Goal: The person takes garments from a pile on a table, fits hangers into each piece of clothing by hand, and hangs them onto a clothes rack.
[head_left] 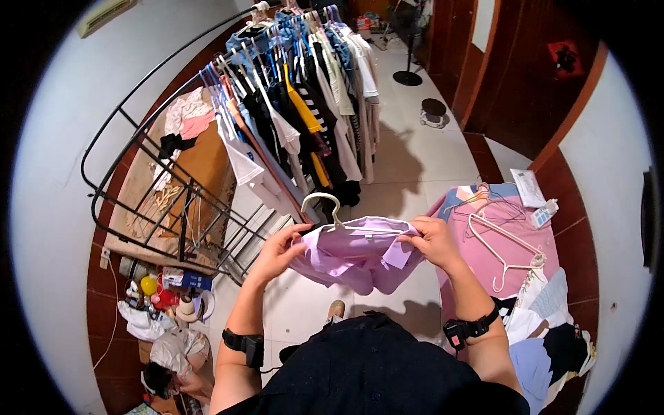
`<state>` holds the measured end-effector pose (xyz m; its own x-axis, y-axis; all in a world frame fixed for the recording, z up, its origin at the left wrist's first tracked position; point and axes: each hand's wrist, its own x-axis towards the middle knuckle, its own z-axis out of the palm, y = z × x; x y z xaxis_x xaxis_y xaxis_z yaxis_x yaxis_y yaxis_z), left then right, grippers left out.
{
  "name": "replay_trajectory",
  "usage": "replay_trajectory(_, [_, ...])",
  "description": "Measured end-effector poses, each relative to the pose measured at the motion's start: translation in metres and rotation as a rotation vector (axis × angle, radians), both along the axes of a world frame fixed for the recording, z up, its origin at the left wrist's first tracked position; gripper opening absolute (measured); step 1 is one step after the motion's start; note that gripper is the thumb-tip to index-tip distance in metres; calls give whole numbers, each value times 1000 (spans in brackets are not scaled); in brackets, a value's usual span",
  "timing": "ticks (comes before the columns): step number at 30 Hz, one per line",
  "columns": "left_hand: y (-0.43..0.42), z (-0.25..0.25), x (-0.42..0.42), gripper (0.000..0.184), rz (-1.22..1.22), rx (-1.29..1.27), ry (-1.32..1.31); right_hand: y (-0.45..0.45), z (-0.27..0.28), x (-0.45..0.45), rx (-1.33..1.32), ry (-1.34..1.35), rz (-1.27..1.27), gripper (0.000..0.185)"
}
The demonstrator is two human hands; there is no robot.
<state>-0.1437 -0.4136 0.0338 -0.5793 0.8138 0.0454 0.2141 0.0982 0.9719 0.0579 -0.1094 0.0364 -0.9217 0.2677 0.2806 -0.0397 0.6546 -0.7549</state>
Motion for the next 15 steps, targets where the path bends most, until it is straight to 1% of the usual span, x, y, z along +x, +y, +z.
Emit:
replay_trajectory(2, [7,11,18,30,95,-186,235,-5,5,-1,-6,21,25,18])
replay_trajectory(3, [10,-2,20,26,173,-101,212,-8,9,-3,76,32,45,21])
replay_trajectory(4, [10,-3,23,26,181,-111,209,-12,8,-8,68,29,53,21])
replay_trajectory(6, [12,2,26,25,232,-96,278,-23,8,-19,202,194,89,24])
replay_trajectory(7, [14,6,28,25,253,-97,251,-28,5,-25,200,246,132,28])
replay_trajectory(8, [14,9,29,25,251,-97,249,-35,6,-29,200,244,130,28])
replay_trajectory(10, [16,19,27,25,220,-150,359,-48,11,-38,264,300,129,33])
replay_trajectory(11, [17,23,27,26,239,-173,446,-48,21,-37,330,242,132,39])
replay_trajectory(12, [18,29,28,26,280,-96,376,-46,28,-39,336,246,128,39])
replay_trajectory(14, [13,29,15,26,291,-19,363,-39,39,-41,359,292,22,44])
replay_trajectory(15, [8,33,9,26,290,-29,381,-34,50,-38,331,185,53,40])
